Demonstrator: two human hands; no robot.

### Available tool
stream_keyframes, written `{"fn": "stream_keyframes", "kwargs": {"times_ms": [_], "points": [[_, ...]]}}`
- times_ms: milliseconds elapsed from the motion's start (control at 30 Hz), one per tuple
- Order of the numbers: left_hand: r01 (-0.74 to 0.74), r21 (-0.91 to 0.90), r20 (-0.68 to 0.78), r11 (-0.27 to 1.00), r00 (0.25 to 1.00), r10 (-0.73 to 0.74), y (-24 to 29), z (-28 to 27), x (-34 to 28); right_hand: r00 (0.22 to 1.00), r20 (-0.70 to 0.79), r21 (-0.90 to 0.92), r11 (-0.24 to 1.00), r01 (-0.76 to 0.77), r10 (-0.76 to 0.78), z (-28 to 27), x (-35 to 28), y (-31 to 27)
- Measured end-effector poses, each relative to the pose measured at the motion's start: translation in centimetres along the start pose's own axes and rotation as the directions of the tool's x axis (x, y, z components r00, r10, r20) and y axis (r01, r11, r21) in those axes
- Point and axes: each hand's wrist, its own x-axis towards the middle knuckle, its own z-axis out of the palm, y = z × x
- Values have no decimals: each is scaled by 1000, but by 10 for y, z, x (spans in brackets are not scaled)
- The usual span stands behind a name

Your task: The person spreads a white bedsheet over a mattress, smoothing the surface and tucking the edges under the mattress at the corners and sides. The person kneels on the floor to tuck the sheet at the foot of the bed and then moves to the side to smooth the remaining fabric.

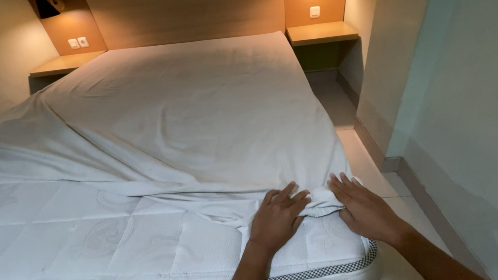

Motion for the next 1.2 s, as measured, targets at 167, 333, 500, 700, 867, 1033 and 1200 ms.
{"fn": "stream_keyframes", "kwargs": {"times_ms": [167,333,500,700,867,1033,1200], "points": [[34,-4,-31,999,999,-34,-3,9,-5,999,-32,65,997,31,-29,-60,26,-69],[161,62,-26,985,987,-159,0,-5,-10,985,79,81,986,148,-154,-34,45,-87],[242,210,114,947,956,-270,-10,-57,-11,982,149,129,987,94,-113,-11,46,-83],[269,424,97,865,936,-339,-40,-30,-9,985,127,112,988,105,-119,-3,44,-80],[326,476,-71,817,940,-333,-52,-4,-8,988,104,124,988,98,-111,-1,44,-80],[345,476,-64,809,931,-359,-67,21,-17,992,73,153,984,87,-99,1,42,-80],[310,487,52,817,923,-381,-20,-32,-25,996,87,184,983,5,-21,-2,40,-82]]}}
